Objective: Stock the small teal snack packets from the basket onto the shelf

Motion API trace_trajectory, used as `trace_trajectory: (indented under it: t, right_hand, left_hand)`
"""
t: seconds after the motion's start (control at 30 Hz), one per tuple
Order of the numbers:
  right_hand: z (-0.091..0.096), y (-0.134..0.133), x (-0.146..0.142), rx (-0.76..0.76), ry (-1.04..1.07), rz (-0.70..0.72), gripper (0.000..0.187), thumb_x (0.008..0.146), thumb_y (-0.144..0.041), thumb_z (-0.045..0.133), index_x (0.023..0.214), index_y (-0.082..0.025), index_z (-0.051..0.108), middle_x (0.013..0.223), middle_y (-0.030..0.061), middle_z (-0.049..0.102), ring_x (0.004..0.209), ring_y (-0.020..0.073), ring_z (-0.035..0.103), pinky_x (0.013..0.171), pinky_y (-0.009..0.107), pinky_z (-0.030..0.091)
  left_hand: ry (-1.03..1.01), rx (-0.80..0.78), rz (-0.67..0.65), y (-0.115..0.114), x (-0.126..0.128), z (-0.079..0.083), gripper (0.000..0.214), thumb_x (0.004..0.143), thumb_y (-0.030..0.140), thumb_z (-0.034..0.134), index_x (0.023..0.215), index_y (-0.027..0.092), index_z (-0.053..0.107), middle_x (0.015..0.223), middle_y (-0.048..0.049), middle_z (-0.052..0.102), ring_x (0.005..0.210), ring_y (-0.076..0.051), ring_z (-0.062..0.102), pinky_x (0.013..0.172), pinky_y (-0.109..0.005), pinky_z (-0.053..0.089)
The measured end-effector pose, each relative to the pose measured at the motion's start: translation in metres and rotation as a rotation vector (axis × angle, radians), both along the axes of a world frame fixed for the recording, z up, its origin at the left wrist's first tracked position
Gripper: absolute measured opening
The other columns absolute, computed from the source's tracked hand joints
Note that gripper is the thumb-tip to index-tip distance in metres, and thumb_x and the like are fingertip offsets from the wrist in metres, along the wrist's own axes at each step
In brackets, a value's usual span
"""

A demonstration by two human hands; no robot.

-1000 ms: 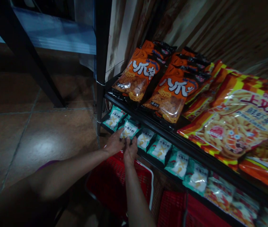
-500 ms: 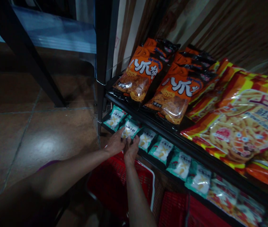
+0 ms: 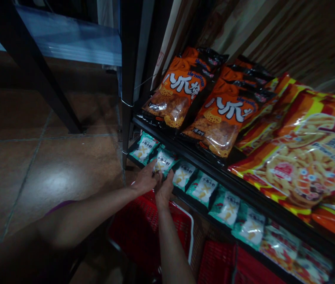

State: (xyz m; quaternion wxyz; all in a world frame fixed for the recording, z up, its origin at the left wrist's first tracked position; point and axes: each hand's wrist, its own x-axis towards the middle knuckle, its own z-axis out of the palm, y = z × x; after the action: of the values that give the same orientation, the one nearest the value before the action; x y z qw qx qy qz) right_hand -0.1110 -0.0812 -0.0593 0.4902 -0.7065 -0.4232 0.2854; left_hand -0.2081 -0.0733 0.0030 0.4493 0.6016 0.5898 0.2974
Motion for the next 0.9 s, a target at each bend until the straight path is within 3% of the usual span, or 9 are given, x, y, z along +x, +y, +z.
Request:
trace_trajectory:
  t: [0.13, 0.3, 0.4, 0.6, 0.9]
  right_hand:
    - [0.001, -0.002, 0.001, -0.009, -0.201, 0.052, 0.056, 0.076, -0.048, 0.048, 0.121, -0.015, 0.051, 0.102, 0.01, 0.063, 0.092, 0.0228, 0.056, 0.086, 0.037, 0.042]
    - [0.0, -0.002, 0.005, 0.008, -0.513, 0.06, 0.055, 0.082, -0.045, 0.039, 0.118, -0.007, 0.054, 0.113, 0.021, 0.057, 0.106, 0.0293, 0.049, 0.095, 0.045, 0.037]
    - [0.001, -0.003, 0.007, -0.021, -0.626, 0.042, 0.053, 0.084, -0.043, 0.038, 0.12, -0.008, 0.054, 0.116, 0.0218, 0.055, 0.111, 0.0306, 0.045, 0.097, 0.046, 0.035]
    - [0.003, -0.005, 0.005, -0.085, -0.611, 0.066, 0.061, 0.084, -0.043, 0.035, 0.128, -0.002, 0.047, 0.114, 0.0233, 0.056, 0.108, 0.0318, 0.048, 0.095, 0.046, 0.037]
    - [-0.009, -0.004, 0.017, -0.024, -0.463, 0.026, 0.069, 0.081, -0.053, 0.039, 0.131, -0.007, 0.046, 0.119, 0.0212, 0.057, 0.111, 0.0326, 0.051, 0.094, 0.047, 0.039]
  left_hand:
    - [0.018, 0.036, 0.007, 0.001, 0.002, -0.004, 0.057, 0.084, 0.018, 0.047, 0.139, 0.007, 0.037, 0.141, -0.0159, 0.044, 0.133, -0.024, 0.039, 0.112, -0.035, 0.03]
    - [0.036, 0.051, 0.009, 0.001, 0.002, -0.007, 0.057, 0.085, 0.021, 0.046, 0.14, 0.007, 0.035, 0.139, -0.0166, 0.046, 0.132, -0.024, 0.04, 0.112, -0.034, 0.03]
    - [0.054, 0.034, 0.007, 0.0, 0.002, -0.007, 0.057, 0.086, 0.022, 0.046, 0.14, 0.008, 0.035, 0.14, -0.0161, 0.045, 0.132, -0.024, 0.039, 0.112, -0.035, 0.03]
    - [0.044, 0.04, -0.003, 0.0, 0.002, -0.008, 0.058, 0.085, 0.022, 0.047, 0.14, 0.008, 0.034, 0.141, -0.0162, 0.044, 0.133, -0.025, 0.039, 0.112, -0.037, 0.031]
    - [0.083, 0.112, -0.003, -0.005, 0.006, 0.003, 0.056, 0.085, 0.02, 0.044, 0.139, 0.005, 0.037, 0.137, -0.0171, 0.048, 0.13, -0.025, 0.042, 0.111, -0.035, 0.033]
